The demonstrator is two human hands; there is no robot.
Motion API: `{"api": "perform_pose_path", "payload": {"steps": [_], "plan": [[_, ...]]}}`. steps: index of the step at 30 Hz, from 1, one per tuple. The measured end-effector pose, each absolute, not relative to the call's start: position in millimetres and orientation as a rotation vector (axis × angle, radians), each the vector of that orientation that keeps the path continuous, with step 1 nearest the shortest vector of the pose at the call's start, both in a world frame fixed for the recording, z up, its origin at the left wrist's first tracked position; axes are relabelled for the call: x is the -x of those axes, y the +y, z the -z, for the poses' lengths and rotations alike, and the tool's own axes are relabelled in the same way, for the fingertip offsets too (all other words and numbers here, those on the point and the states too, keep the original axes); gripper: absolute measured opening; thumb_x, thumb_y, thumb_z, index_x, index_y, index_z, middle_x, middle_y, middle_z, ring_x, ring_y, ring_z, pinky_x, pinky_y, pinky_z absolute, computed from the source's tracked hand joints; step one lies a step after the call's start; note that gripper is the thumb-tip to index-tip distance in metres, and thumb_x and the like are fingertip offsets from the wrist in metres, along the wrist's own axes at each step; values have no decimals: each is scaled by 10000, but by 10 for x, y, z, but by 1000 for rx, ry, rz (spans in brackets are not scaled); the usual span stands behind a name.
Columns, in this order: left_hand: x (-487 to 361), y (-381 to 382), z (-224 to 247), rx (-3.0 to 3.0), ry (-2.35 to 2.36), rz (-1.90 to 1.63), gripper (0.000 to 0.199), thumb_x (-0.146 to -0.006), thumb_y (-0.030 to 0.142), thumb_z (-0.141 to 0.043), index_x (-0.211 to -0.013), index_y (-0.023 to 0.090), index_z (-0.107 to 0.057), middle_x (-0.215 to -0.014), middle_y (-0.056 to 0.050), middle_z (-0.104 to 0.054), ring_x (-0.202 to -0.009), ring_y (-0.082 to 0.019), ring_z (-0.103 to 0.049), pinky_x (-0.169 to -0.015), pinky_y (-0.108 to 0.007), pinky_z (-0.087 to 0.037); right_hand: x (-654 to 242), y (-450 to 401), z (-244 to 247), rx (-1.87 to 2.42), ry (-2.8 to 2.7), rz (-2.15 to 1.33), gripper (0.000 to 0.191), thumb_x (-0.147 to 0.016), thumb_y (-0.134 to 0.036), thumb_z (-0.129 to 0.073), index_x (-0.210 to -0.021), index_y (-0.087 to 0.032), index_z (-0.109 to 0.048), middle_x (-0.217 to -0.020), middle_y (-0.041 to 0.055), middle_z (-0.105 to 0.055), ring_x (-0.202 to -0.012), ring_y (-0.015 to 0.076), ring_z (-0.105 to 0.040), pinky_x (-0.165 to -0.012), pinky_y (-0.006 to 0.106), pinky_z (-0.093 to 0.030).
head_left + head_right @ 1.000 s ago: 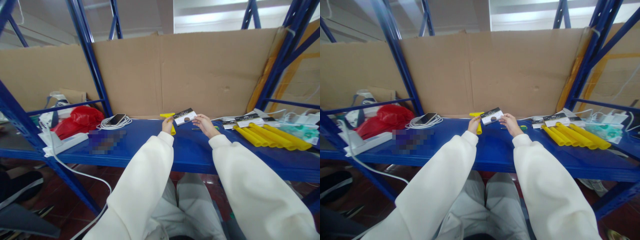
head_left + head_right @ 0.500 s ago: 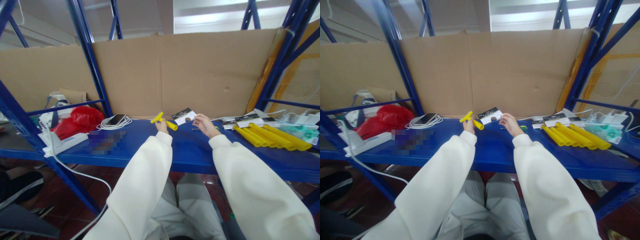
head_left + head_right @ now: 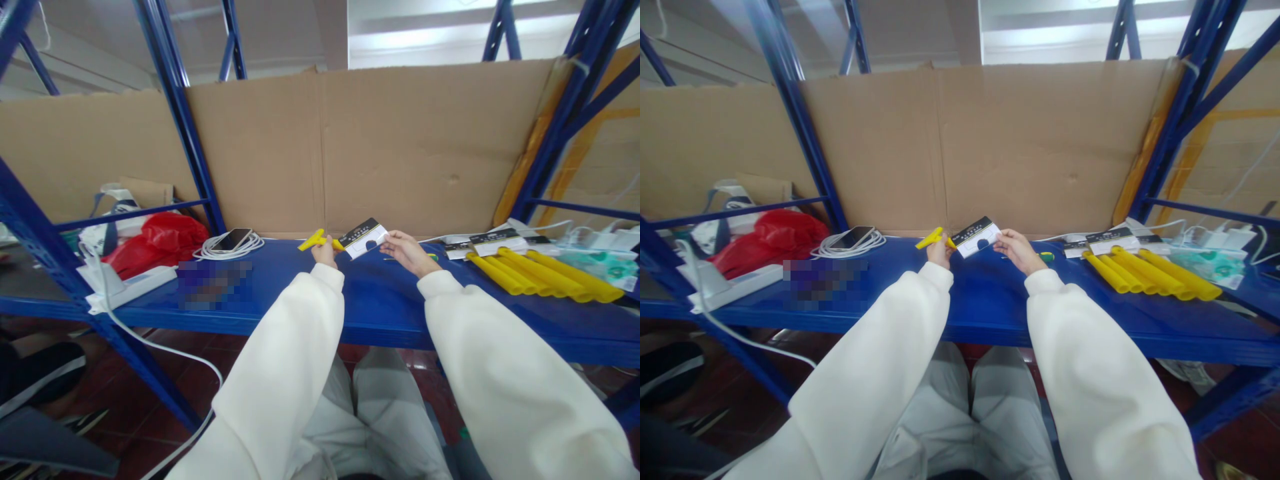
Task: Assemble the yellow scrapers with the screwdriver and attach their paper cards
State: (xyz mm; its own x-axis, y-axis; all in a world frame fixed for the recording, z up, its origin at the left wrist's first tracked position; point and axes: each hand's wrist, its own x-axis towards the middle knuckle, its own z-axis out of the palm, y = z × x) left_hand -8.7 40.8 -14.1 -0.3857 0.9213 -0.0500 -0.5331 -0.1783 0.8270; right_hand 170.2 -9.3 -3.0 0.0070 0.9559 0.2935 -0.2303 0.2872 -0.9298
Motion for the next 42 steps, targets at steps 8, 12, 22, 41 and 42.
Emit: {"api": "perform_pose_path", "payload": {"steps": [8,12,22,41,42], "plan": [[19,256,90,-680,835,-1568,114,-825,38,-589,-885,112,-652,-753,-70,-717,-815,-228,-726,-750,-352,-593,-1685,-62,108,792,-1270,-1135,267,-632,-270,-854,-649,-191,-599,-694,-24,-695,-678,96,-659,-769,250,-536],[-7,249,106,-678,731,-1525,123,-769,7,-612,-809,114,-658,-784,-79,-744,-912,-251,-730,-839,-369,-585,-1706,-23,144,784,-1297,-1114,323,-577,-336,-878,-629,-196,-592,-729,-14,-722,-736,130,-686,-776,271,-547],[-10,252,139,-791,760,-1468,109,-651,58,-746,-655,127,-662,-678,-73,-734,-901,-273,-730,-808,-341,-578,-1735,47,197,797,-1291,-1116,190,-686,-271,-828,-700,-198,-652,-767,13,-745,-761,146,-717,-888,308,-538],[15,314,184,-1087,865,-1227,83,-721,257,-593,-768,201,-633,-870,-52,-733,-1090,-262,-607,-874,-385,-470,-1719,68,197,827,-1170,-1045,130,-767,-139,-750,-709,-181,-641,-749,4,-732,-724,133,-733,-847,263,-552],[10,320,184,-1088,870,-1232,103,-718,274,-592,-782,204,-634,-898,-54,-734,-1098,-263,-602,-884,-390,-468,-1720,70,195,827,-1165,-1039,136,-763,-142,-755,-709,-181,-637,-747,5,-731,-732,138,-735,-853,269,-552]]}}
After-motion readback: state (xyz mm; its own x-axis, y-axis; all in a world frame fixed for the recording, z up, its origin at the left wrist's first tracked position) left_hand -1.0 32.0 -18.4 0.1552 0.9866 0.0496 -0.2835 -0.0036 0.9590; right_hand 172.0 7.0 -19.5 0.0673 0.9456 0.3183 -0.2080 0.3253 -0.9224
